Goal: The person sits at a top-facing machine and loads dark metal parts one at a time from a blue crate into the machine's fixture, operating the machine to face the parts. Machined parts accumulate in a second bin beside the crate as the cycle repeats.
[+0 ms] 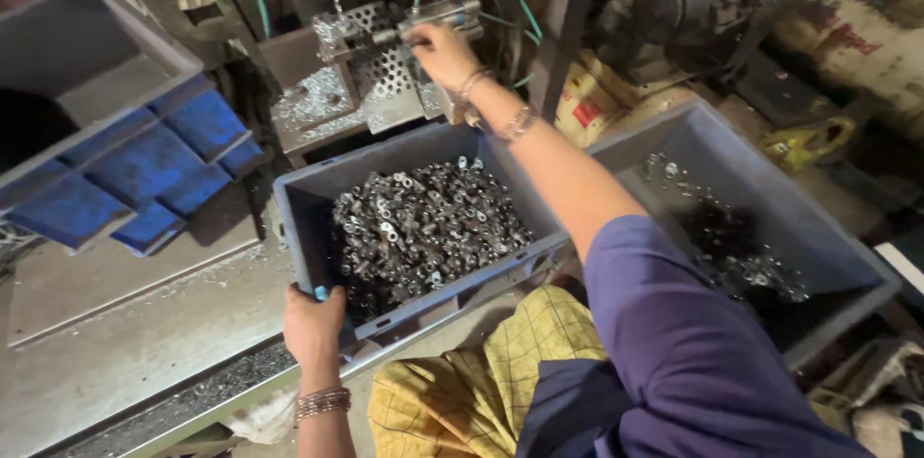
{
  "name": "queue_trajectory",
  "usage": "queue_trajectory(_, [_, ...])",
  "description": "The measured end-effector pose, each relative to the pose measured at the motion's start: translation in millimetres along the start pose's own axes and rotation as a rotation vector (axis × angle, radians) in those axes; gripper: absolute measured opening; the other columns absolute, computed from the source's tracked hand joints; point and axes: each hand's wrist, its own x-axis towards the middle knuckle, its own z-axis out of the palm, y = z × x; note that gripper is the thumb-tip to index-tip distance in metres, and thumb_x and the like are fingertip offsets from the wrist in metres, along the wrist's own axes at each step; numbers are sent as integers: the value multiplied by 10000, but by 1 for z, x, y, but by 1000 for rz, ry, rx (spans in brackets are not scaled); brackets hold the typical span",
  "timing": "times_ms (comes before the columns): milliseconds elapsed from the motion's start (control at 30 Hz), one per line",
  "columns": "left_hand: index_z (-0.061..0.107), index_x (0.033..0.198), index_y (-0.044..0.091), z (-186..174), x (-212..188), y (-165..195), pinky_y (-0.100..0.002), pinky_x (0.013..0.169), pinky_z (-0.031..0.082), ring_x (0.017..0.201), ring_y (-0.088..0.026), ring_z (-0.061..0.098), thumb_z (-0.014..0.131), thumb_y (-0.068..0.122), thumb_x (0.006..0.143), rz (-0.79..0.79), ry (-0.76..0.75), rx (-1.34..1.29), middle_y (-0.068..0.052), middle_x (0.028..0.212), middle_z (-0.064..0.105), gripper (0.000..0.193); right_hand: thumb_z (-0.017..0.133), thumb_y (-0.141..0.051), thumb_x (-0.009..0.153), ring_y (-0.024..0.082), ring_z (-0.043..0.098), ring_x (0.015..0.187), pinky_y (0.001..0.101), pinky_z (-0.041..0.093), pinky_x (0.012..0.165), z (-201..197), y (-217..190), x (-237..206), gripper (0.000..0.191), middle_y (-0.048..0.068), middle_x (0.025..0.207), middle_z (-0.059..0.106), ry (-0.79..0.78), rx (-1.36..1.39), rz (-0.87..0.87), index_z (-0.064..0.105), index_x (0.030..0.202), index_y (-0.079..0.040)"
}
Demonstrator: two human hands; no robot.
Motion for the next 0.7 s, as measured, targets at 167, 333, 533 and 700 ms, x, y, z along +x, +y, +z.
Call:
queue_trajectory(167, [616,1240,41,7,2,-6,-507,902,556,1025,-421,713,787,419,769,15,3,13,-229,1096,740,627,653,-111,868,363,472,1288,563,345,1071,-66,18,-52,295,86,1325,598,-157,-546,96,777,1092,-257])
queue_trajectory(333, [606,1258,34,7,3,-6,-506,889,557,1009,-426,713,792,416,772,20,33,43,-240,1097,735,646,636,-76,869,349,434,1331,559,344,1102,-71,19,-72,370,82,1382,554,-210,-527,37,783,1107,-318])
queue_trajectory(533, [616,1251,30,8,5,-7,-500,902,560,1016,-418,720,793,411,779,28,34,37,-233,1090,747,632,672,-72,826,334,427,1345,584,328,1089,-63,35,-59,362,70,1395,558,-210,-555,34,803,1055,-321])
queue_trajectory(700, [625,1232,33,10,8,-10,-503,899,556,1025,-416,715,801,408,772,31,38,39,-224,1096,745,619,677,-78,827,329,434,1339,622,333,1069,-68,35,-52,364,62,1391,566,-267,-572,17,804,1054,-332])
